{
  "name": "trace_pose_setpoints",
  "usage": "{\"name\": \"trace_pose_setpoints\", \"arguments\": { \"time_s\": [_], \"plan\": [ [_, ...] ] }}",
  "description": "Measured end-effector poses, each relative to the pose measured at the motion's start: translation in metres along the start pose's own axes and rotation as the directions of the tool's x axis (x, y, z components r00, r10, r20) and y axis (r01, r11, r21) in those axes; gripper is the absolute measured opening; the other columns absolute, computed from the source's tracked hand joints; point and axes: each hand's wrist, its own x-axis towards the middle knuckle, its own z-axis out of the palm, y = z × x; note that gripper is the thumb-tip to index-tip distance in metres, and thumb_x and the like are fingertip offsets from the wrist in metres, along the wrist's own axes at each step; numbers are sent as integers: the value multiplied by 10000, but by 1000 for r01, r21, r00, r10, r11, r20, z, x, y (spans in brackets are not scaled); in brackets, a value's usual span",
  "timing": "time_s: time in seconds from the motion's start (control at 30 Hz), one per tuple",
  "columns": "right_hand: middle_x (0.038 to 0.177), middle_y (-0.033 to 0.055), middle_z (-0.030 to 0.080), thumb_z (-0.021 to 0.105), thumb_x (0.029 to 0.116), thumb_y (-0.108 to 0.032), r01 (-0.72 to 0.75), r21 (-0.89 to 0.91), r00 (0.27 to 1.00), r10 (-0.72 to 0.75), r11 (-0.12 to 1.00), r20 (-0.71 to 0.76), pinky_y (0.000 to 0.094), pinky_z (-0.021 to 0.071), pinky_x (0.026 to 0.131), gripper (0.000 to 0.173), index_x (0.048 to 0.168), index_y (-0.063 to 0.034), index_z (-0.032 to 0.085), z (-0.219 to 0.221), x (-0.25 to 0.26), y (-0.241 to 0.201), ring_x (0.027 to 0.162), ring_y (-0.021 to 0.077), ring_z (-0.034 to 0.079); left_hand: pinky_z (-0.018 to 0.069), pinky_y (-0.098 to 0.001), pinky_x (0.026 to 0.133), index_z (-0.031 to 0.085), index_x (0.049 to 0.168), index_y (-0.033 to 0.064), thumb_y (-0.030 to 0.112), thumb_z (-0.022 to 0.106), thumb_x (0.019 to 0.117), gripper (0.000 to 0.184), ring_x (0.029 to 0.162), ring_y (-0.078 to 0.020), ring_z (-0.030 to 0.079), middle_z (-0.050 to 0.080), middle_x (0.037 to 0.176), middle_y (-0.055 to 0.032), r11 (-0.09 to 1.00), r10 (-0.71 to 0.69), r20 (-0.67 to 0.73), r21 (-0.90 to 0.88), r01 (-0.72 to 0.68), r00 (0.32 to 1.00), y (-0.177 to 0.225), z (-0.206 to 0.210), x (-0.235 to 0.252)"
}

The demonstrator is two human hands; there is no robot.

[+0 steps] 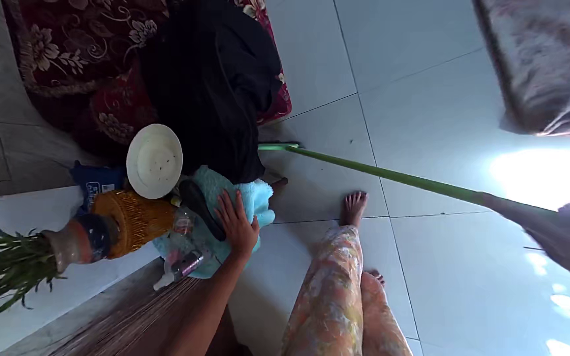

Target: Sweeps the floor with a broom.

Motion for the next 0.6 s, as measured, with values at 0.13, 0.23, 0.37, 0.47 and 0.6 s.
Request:
{"name": "trace_pose_setpoints", "arguments": {
  "time_s": [0.13,0.23,0.37,0.47,0.6],
  "plan": [
    [874,264,645,481,1090,-240,212,-136,938,-241,968,-249,590,508,551,510,1568,-407,418,68,126,-18,721,473,657,170,-697,1210,415,1552,36,344,636,828,818,1505,-517,262,290,1604,-347,1000,-3,24,-4,3,1000,-1,-4,2],
    [850,234,658,584,1046,-247,328,-47,907,-329,943,-265,574,499,533,503,1525,-377,503,95,206,-61,697,444,662,166,-698,1209,428,1537,16,361,607,842,796,1496,-528,272,313,1582,-366,1000,3,20,-5,-3,1000,-2,-2,1],
    [1074,312,657,569,1030,-84,309,94,951,-305,946,-60,645,525,687,620,1539,-422,464,135,280,-108,923,520,660,160,-680,1217,422,1524,-9,373,603,845,800,1492,-540,266,309,1568,-393,1000,4,29,-13,-3,1000,-2,-1,-3],
    [1115,351,629,509,1040,-24,257,51,966,-256,965,-30,655,507,731,695,1554,-480,405,134,298,-94,992,557,634,163,-680,1215,416,1516,-20,358,622,821,817,1490,-546,265,303,1558,-411,1000,10,23,-22,-10,1000,-4,-2,-4],
    [1002,325,626,572,1013,-23,207,-43,960,-211,977,-186,640,502,652,578,1490,-350,545,133,260,9,875,539,634,159,-673,1220,392,1531,-10,359,637,819,838,1497,-542,250,288,1567,-408,999,9,30,-31,-8,999,-4,-3,-5]
  ]
}}
